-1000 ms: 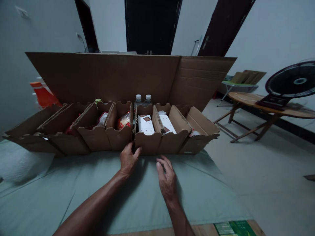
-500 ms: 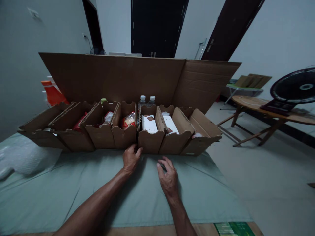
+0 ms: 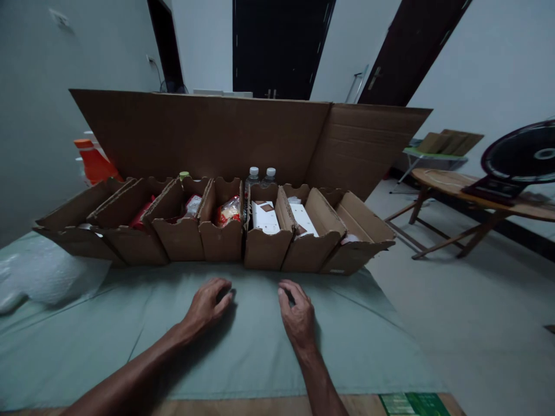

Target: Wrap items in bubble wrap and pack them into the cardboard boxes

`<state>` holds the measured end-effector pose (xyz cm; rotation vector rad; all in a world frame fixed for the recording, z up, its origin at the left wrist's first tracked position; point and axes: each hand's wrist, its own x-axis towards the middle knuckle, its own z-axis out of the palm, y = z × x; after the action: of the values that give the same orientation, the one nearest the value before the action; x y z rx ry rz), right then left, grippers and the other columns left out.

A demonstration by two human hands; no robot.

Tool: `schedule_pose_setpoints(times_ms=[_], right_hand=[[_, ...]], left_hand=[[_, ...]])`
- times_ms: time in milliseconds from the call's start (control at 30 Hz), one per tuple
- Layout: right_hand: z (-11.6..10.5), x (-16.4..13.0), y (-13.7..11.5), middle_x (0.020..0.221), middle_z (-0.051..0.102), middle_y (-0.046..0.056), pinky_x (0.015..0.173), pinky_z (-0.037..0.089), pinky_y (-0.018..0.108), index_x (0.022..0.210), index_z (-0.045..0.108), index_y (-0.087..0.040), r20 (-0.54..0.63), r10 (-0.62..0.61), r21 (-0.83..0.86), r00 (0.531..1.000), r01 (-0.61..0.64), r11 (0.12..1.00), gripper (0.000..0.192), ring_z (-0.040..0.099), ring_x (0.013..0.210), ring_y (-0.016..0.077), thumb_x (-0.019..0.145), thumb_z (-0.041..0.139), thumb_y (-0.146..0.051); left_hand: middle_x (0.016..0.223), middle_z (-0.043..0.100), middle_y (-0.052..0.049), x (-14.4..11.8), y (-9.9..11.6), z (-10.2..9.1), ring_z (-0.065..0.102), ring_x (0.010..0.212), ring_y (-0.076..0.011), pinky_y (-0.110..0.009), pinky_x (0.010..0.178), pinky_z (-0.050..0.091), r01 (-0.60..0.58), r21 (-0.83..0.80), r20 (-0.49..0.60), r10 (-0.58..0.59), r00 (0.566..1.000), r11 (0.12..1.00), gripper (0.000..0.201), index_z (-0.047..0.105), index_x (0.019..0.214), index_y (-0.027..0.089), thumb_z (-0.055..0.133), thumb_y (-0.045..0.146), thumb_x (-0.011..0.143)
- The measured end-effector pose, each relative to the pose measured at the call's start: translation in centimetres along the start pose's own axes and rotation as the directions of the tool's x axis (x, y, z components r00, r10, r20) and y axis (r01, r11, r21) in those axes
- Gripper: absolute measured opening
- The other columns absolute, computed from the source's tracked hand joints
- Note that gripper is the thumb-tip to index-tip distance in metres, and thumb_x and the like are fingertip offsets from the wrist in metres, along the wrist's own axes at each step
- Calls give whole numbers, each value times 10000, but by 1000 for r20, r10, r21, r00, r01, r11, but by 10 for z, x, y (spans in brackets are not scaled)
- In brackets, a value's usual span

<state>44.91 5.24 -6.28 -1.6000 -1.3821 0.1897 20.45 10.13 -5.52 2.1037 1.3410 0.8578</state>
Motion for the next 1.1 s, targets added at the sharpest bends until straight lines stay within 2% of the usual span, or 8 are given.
schedule_pose_setpoints(times_ms=[133, 267, 367, 467, 667, 800, 933, 1100], right_hand=[[5, -2, -6, 953, 773, 85, 849, 566, 361, 904, 739, -215, 23, -17, 11, 1000, 17, 1000, 280, 713, 917, 235, 877, 542, -412], [7, -1, -11, 910, 778, 81, 835, 572, 368, 865, 740, -215, 14, -29, 8, 999, 29, 1000, 270, 721, 873, 238, 868, 550, -407], [6, 1, -16, 893, 776, 87, 814, 576, 381, 847, 734, -215, -21, -35, -1, 999, 35, 999, 282, 722, 854, 248, 865, 538, -417], [6, 5, -31, 875, 774, 86, 783, 577, 379, 844, 729, -217, -39, -53, -1, 998, 53, 999, 283, 721, 841, 253, 866, 535, -422], [18, 30, -99, 925, 769, 62, 868, 554, 347, 900, 734, -230, 40, -169, 71, 985, 166, 984, 251, 712, 902, 221, 893, 548, -398], [35, 57, -136, 930, 769, 64, 834, 559, 326, 975, 727, -217, 88, -211, 117, 973, 201, 973, 274, 715, 868, 206, 909, 534, -399], [49, 75, -152, 878, 765, 63, 749, 559, 301, 1102, 699, -192, 149, -215, 118, 965, 199, 973, 328, 707, 766, 189, 904, 521, -383], [54, 86, -161, 763, 719, 11, 650, 507, 254, 1248, 645, -192, 234, -205, 44, 950, 200, 979, 416, 659, 658, 157, 892, 490, -342]], left_hand=[[1230, 716, -124, -49, -34, -30, 625, 1211, -302, -466, 1041, 494, -109, -16, 54, 110, 993, 994, 279, 749, 1035, 199, 584, 239, 814], [1239, 716, -130, -72, -53, -46, 626, 1228, -311, -490, 1045, 508, -116, -18, 32, 116, 993, 993, 274, 756, 1033, 211, 569, 229, 834], [1198, 731, -131, -74, -55, -46, 651, 1192, -308, -488, 1030, 523, -130, -30, -8, 130, 991, 991, 272, 759, 1025, 210, 565, 226, 835], [1169, 739, -134, -72, -55, -43, 660, 1169, -310, -499, 1021, 522, -143, -30, -45, 142, 989, 989, 270, 757, 1011, 202, 558, 219, 829], [1167, 739, -132, -72, -55, -41, 654, 1179, -301, -488, 1030, 511, -165, -33, -60, 163, 985, 986, 262, 747, 1000, 201, 549, 197, 830], [1144, 744, -135, -72, -55, -40, 663, 1157, -298, -495, 1020, 514, -170, -48, -78, 166, 983, 984, 258, 744, 996, 193, 542, 188, 837], [1117, 751, -120, -72, -55, -39, 665, 1147, -287, -492, 1030, 503, -160, -84, -98, 151, 984, 984, 261, 743, 975, 206, 536, 167, 822], [1099, 754, -122, -72, -55, -37, 661, 1147, -295, -507, 1022, 501, -149, -108, -113, 137, 984, 983, 265, 746, 969, 204, 537, 163, 812]])
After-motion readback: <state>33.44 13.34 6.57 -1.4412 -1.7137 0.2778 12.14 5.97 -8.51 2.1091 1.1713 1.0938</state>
